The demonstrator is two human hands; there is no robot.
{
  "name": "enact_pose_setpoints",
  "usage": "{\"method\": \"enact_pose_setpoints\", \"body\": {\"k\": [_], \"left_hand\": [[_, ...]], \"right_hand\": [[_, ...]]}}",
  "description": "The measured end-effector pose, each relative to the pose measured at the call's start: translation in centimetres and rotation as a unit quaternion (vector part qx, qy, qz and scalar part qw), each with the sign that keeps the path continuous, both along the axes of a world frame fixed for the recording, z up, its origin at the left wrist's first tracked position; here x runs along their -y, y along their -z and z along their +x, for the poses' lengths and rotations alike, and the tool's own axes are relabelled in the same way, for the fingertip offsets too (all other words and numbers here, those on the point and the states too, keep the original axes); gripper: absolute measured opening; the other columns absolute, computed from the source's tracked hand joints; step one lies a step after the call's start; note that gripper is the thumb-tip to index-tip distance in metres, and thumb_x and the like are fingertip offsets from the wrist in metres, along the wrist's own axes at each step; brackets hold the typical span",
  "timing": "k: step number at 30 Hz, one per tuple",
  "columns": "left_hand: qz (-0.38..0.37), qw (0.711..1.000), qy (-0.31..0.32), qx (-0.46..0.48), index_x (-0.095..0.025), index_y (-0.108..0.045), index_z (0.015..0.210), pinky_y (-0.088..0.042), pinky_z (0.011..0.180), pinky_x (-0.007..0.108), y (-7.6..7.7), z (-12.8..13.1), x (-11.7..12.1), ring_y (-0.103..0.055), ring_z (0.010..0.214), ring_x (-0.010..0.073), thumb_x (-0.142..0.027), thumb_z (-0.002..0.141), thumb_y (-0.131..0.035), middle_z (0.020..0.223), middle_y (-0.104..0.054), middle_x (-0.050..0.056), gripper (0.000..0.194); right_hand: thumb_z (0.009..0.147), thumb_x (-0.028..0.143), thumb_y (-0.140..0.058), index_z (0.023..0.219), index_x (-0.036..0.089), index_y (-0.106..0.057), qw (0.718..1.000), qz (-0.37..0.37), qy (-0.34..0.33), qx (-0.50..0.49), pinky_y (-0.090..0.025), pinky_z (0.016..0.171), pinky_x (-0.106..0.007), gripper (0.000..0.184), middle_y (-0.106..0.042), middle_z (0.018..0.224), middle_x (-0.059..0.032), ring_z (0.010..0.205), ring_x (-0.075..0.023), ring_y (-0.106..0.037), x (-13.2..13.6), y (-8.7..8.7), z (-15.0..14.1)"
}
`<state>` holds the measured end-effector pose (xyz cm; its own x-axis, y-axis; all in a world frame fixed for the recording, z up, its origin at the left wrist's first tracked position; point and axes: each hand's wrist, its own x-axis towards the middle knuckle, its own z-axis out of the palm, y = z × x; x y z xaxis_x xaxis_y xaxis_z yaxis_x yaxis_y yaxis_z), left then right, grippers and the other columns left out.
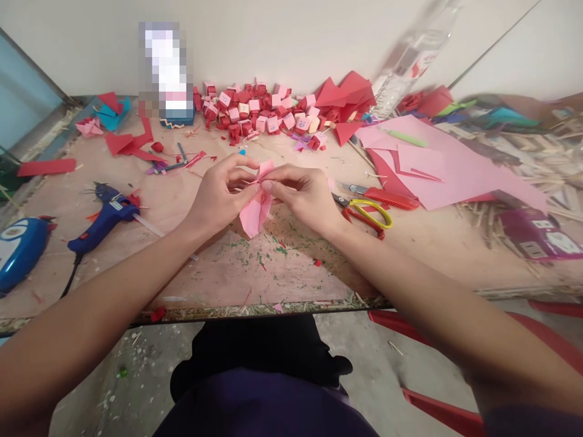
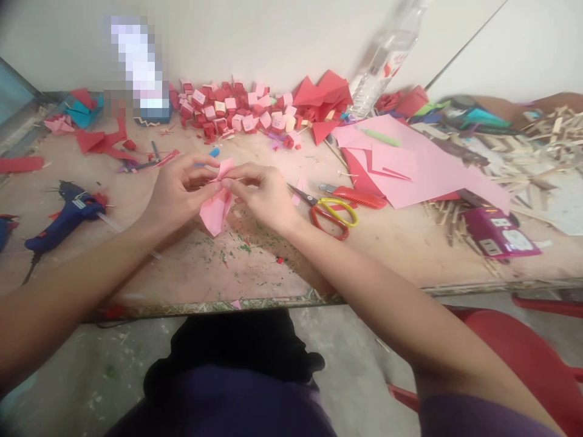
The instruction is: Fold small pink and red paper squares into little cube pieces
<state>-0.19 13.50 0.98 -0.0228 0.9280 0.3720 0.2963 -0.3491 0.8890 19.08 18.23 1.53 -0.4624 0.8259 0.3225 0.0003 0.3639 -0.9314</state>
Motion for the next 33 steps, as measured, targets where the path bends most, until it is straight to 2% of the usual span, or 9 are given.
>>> {"method": "enact_pose_setpoints", "body": {"k": [6,10,16,23,26,33], "left_hand": [[0.054,0.997,-0.042,-0.035,-0.022,-0.071,0.107,-0.064,0.086,0.03,-0.01,0.21,0.03,-0.078,0.102,0.0196,-0.021,0.091,-0.073,0.109,-0.08,0.005,0.016],[0.038,0.998,-0.034,-0.022,-0.022,-0.071,0.107,-0.063,0.078,0.027,0.13,0.08,-0.14,-0.078,0.093,0.018,-0.019,0.09,-0.073,0.1,-0.079,0.003,0.017],[0.029,0.999,-0.02,0.004,-0.023,-0.07,0.106,-0.059,0.069,0.027,0.24,0.0,-0.19,-0.079,0.085,0.0186,-0.021,0.088,-0.078,0.093,-0.08,0.001,0.02],[0.008,0.999,-0.013,0.034,-0.024,-0.07,0.108,-0.055,0.066,0.028,-0.19,-0.19,-0.18,-0.075,0.078,0.0152,-0.019,0.087,-0.078,0.089,-0.082,-0.001,0.023],[0.003,0.999,-0.015,0.031,-0.023,-0.07,0.109,-0.057,0.068,0.029,-0.34,-0.2,-0.07,-0.076,0.079,0.0151,-0.019,0.088,-0.076,0.092,-0.084,-0.001,0.023],[0.011,0.999,-0.028,0.018,-0.021,-0.076,0.116,-0.066,0.085,0.034,-0.57,-0.18,0.18,-0.082,0.092,0.0213,-0.026,0.088,-0.08,0.1,-0.085,0.005,0.028]], "right_hand": [[0.094,0.039,-0.081,0.094,0.021,-0.086,0.999,0.029,0.002,0.026,-0.065,0.081,-0.035,0.019,-0.08,0.108,-0.0083,0.094,-0.0213,-0.073,0.19,-0.05,0.05],[0.096,0.039,-0.079,0.097,0.021,-0.087,0.998,0.053,0.002,0.045,-0.065,0.081,-0.035,0.02,-0.079,0.113,-0.0098,0.1,-0.0227,-0.073,0.33,-0.19,0.07],[0.099,0.029,-0.071,0.098,0.02,-0.088,0.997,0.052,-0.02,0.051,-0.065,0.075,-0.032,0.018,-0.077,0.117,-0.0096,0.096,-0.0205,-0.072,0.42,-0.46,0.12],[0.097,0.021,-0.071,0.102,0.023,-0.088,0.996,0.073,-0.014,0.059,-0.066,0.083,-0.035,0.018,-0.077,0.124,-0.0093,0.107,-0.0231,-0.073,0.51,-0.65,0.21],[0.097,0.022,-0.071,0.101,0.024,-0.087,0.996,0.071,-0.016,0.056,-0.066,0.084,-0.036,0.017,-0.077,0.125,-0.009,0.108,-0.0238,-0.073,0.59,-0.68,0.2],[0.097,0.021,-0.067,0.097,0.022,-0.086,0.995,0.075,-0.02,0.069,-0.065,0.084,-0.036,0.019,-0.078,0.116,-0.0085,0.107,-0.0236,-0.072,0.53,-0.68,0.15]]}}
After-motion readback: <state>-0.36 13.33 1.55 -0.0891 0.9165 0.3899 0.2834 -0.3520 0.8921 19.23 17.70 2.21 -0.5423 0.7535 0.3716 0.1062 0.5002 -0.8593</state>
